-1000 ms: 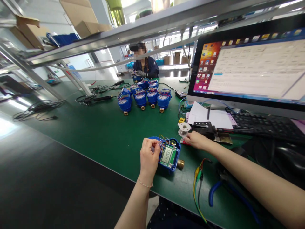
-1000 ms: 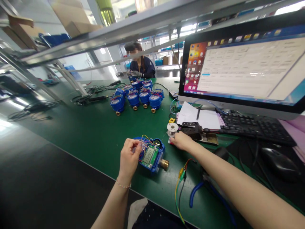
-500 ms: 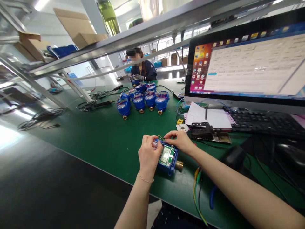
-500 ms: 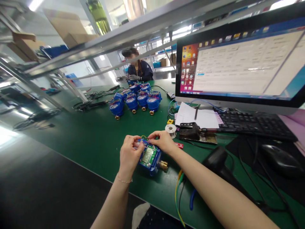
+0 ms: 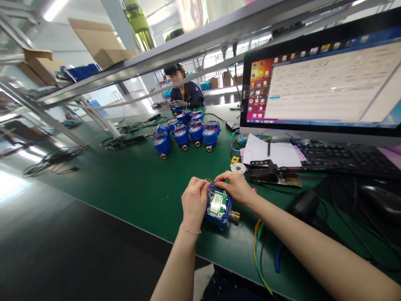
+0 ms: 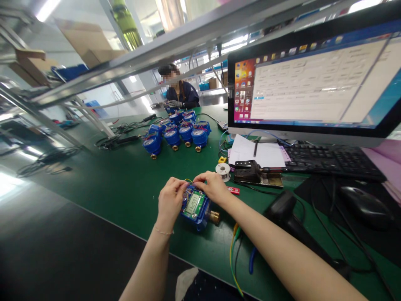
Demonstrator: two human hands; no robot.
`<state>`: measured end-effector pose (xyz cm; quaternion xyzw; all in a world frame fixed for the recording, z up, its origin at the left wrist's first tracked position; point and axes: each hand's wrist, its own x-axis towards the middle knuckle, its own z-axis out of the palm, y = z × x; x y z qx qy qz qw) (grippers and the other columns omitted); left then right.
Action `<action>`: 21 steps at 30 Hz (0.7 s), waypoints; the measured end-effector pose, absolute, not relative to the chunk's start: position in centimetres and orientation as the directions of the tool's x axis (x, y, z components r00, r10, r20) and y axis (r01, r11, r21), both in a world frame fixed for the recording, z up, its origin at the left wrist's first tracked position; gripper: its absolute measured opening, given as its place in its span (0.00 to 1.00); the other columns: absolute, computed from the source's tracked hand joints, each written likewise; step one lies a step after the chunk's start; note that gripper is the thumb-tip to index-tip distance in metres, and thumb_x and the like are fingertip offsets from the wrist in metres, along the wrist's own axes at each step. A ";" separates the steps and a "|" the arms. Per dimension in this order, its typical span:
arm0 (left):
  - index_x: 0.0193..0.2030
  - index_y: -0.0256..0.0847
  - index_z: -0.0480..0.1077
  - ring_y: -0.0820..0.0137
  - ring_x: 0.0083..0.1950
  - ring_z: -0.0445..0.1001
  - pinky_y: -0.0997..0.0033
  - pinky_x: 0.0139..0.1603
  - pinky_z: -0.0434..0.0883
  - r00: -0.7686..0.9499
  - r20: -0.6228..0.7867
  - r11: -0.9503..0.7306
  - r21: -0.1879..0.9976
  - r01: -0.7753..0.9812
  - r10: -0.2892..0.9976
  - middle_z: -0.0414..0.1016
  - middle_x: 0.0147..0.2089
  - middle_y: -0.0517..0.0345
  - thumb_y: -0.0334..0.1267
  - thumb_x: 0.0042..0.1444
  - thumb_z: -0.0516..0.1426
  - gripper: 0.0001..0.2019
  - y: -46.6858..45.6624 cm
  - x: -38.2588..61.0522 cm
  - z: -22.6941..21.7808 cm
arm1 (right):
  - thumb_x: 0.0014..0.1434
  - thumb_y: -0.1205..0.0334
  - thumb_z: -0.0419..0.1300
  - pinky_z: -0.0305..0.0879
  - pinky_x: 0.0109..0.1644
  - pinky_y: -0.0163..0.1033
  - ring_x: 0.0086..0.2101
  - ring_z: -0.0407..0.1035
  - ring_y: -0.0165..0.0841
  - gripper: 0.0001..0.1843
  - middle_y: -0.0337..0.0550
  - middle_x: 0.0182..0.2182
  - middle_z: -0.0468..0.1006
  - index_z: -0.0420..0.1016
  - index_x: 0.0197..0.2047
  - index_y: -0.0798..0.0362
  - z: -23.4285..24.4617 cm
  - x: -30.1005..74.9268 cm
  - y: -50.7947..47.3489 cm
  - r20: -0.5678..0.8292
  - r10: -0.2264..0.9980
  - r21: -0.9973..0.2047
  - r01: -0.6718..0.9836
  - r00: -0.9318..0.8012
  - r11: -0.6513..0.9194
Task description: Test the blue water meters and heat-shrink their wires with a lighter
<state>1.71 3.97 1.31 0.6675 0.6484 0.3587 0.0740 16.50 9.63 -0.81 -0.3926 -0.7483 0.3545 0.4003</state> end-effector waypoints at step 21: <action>0.64 0.47 0.48 0.52 0.65 0.55 0.54 0.65 0.52 0.543 0.095 -0.165 0.983 0.081 0.834 0.52 0.66 0.45 0.54 0.22 0.68 0.59 6.6 -7.7 -2.7 | 0.59 0.41 0.55 0.68 0.42 0.40 0.37 0.70 0.38 0.22 0.44 0.35 0.74 0.73 0.42 0.51 -2.8 22.7 0.3 0.165 0.983 -0.977 0.150 0.085 0.151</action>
